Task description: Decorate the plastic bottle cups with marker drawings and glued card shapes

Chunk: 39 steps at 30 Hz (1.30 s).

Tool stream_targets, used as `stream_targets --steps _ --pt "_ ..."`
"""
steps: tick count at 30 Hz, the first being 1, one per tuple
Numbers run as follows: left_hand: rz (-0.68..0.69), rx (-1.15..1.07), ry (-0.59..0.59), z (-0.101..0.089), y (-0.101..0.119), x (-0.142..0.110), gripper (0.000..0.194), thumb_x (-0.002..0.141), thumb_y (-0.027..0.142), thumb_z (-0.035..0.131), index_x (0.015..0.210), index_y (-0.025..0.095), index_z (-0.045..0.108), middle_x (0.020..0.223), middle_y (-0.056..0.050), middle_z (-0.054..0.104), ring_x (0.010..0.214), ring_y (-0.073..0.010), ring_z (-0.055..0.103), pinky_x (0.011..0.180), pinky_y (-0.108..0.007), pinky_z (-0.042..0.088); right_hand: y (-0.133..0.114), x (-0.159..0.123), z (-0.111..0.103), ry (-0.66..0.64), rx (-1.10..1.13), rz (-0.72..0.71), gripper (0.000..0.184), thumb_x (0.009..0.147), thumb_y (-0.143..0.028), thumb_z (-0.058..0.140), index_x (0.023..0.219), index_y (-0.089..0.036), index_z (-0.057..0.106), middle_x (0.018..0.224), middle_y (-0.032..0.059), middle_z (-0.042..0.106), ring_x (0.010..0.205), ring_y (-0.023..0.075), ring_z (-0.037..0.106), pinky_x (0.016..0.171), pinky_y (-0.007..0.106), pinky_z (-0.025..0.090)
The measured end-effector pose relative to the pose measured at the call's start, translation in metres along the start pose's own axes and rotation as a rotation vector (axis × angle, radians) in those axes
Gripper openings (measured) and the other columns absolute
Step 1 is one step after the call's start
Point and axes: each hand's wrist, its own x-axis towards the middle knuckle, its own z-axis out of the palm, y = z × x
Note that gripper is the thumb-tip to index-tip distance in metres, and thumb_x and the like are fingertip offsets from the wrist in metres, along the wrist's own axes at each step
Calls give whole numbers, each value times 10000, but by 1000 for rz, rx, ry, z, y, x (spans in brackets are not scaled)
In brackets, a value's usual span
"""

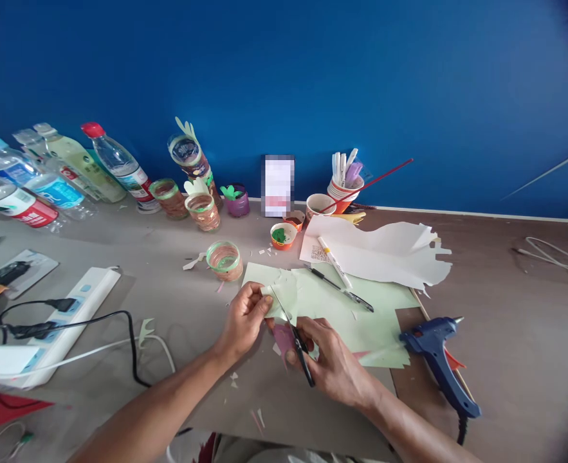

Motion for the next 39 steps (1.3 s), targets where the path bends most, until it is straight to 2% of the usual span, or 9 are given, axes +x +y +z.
stream_targets --steps 3,7,12,15,19,22,27,31,39 --pt "-5 22 -16 1 2 -2 370 784 512 706 867 200 525 577 60 602 446 -105 559 504 -244 463 3 0 1 34 6 -6 88 870 -263 528 830 -200 575 688 -18 529 635 147 479 699 293 422" --pt "-42 61 -69 1 6 -6 332 809 484 685 874 203 520 564 64 603 482 -115 579 564 -252 466 7 -1 1 52 38 13 199 895 -296 498 996 -177 622 723 7 575 667 167 507 714 315 441" --pt "-91 42 -130 2 10 -6 323 793 479 698 845 186 574 607 47 595 557 -119 571 598 -251 460 11 -1 -1 41 119 58 284 901 -412 513 1013 -172 617 768 29 611 724 182 509 700 317 446" --pt "-101 21 -171 2 10 -6 326 780 480 711 820 178 596 616 38 588 572 -117 549 608 -252 452 13 -2 -1 17 216 66 335 906 -486 501 991 -178 600 753 16 583 704 168 497 671 301 442" --pt "-128 13 -191 2 12 -6 337 760 478 736 773 176 588 616 36 575 570 -114 536 608 -252 437 14 -2 -3 -29 331 85 365 902 -528 506 981 -181 586 787 19 592 707 157 511 651 286 452" --pt "-137 -6 -209 1 12 -6 354 767 498 728 752 175 583 606 32 566 572 -117 530 607 -251 423 13 -2 -6 -40 338 75 380 897 -547 510 947 -180 594 818 28 603 729 159 521 676 293 460" --pt "-116 4 -184 -4 6 -5 356 840 517 640 732 181 594 603 21 569 585 -125 522 612 -252 399 12 0 -8 -81 318 49 383 899 -549 501 908 -177 595 792 20 567 727 156 494 681 289 446" --pt "-97 51 -162 -4 6 -3 372 834 502 647 662 182 568 558 26 545 552 -120 487 582 -247 381 13 0 -7 -102 308 44 326 904 -480 505 972 -176 601 820 24 605 749 160 518 721 295 448" --pt "33 213 -82 1 14 -5 413 832 530 616 619 193 507 537 48 444 524 -107 403 533 -241 334 11 -3 -3 -10 78 -68 357 904 -521 506 875 -179 606 721 21 562 685 171 507 681 309 448"
